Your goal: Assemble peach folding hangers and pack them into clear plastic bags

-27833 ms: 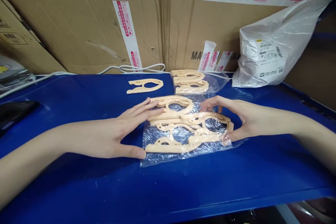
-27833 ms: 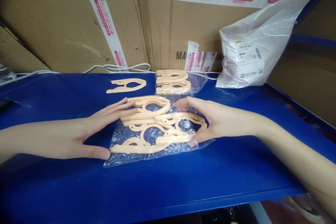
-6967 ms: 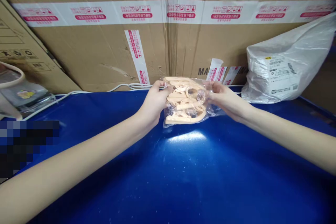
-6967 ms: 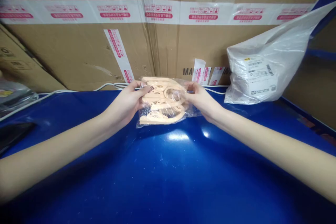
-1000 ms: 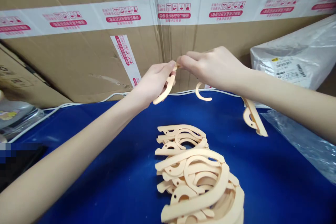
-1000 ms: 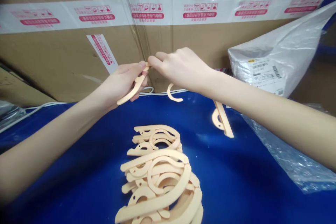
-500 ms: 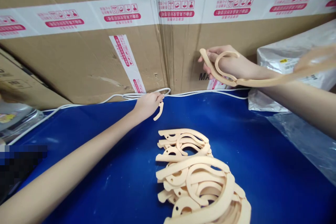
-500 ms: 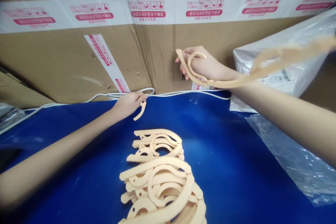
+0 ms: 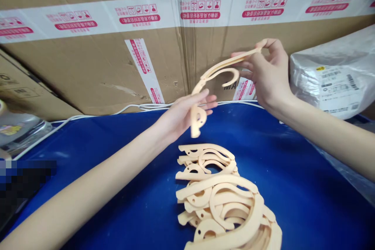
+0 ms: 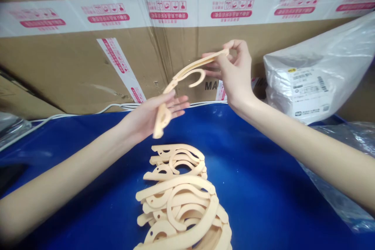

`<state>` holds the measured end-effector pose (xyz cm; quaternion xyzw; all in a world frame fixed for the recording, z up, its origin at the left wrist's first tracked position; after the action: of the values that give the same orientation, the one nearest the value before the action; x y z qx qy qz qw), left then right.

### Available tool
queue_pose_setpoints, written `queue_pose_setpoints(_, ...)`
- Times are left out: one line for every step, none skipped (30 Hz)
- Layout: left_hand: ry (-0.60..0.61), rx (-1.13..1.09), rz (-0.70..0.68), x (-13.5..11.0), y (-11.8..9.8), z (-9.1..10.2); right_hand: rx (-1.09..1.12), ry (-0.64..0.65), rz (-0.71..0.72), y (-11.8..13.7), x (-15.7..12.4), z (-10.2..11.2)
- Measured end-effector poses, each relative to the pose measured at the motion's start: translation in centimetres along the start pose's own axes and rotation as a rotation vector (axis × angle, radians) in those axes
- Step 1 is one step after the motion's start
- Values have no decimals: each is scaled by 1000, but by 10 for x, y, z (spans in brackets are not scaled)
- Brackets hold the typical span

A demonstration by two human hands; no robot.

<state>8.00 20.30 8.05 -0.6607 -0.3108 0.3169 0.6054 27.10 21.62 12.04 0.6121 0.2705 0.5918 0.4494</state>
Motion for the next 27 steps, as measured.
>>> queue_pose_setpoints(-51,-38,-24,0,-1,2,-16,47,31,0,-5,2)
queue_pose_setpoints(-85,-51,-44,-1,-2,4,-63,97,64,-1,-10,5)
queue_pose_setpoints(-96,-63,-56,-1,-2,6,-150,158,95,-1,-15,7)
queue_pose_setpoints(-93,-84,-59,-1,-1,7,-267,230,126,-2,-19,8)
queue_pose_setpoints(-72,-105,-52,-1,-1,7,-395,308,154,-2,-23,7)
queue_pose_setpoints(-32,-123,-35,0,1,6,-522,381,181,-3,-26,5)
queue_pose_setpoints(22,-140,-10,0,2,4,-640,440,206,-3,-29,2)
queue_pose_setpoints(78,-163,18,1,3,2,-748,478,226,-3,-32,-1)
queue_pose_setpoints(133,-191,43,2,4,0,-853,496,247,-3,-33,-4)
queue_pose_setpoints(181,-225,62,2,5,-3,-959,482,277,-2,-34,-7)
queue_pose_setpoints(223,-258,77,2,4,-4,-1068,456,316,-1,-34,-9)
queue_pose_setpoints(257,-285,90,2,3,-5,-1168,436,365,-1,-35,-10)
queue_pose_setpoints(288,-306,107,2,2,-6,-1245,438,418,-1,-35,-11)
queue_pose_setpoints(317,-322,123,1,1,-6,-1299,456,474,-2,-35,-11)
queue_pose_setpoints(338,-338,139,0,1,-6,-1331,492,525,-4,-36,-11)
queue_pose_setpoints(347,-355,155,-1,1,-7,-1343,535,563,-6,-36,-10)
queue_pose_setpoints(343,-373,169,-2,2,-7,-1342,579,588,-9,-37,-9)
queue_pose_setpoints(326,-391,178,-3,3,-8,-1338,609,602,-10,-38,-8)
queue_pose_setpoints(304,-404,177,-3,5,-9,-1338,623,610,-11,-38,-6)
queue_pose_setpoints(281,-408,172,-4,6,-10,-1345,622,620,-11,-39,-5)
queue_pose_setpoints(259,-406,166,-4,7,-12,-1360,614,634,-10,-39,-5)
queue_pose_setpoints(243,-407,159,-4,7,-13,-1380,603,648,-8,-39,-5)
queue_pose_setpoints(234,-416,159,-4,6,-14,-1399,590,663,-7,-39,-6)
queue_pose_setpoints(233,-430,166,-4,5,-15,-1416,582,675,-5,-40,-7)
queue_pose_setpoints(236,-440,180,-4,3,-16,-1427,585,679,-5,-40,-8)
queue_pose_setpoints(241,-424,192,-3,1,-17,-1427,596,673,-5,-40,-9)
queue_pose_setpoints(248,-380,198,-3,-2,-17,-1416,612,649,-6,-40,-11)
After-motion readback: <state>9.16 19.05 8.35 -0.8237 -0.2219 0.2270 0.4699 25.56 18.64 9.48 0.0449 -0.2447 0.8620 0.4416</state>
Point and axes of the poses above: each hand's wrist, its own x-axis towards the middle knuckle, its own z-axis out of the back of the hand, y = z × x, the point moved 3 cm from there along x, towards the middle knuckle, and after that the axes turned 5 degrees about y, right-handed, at the moved point
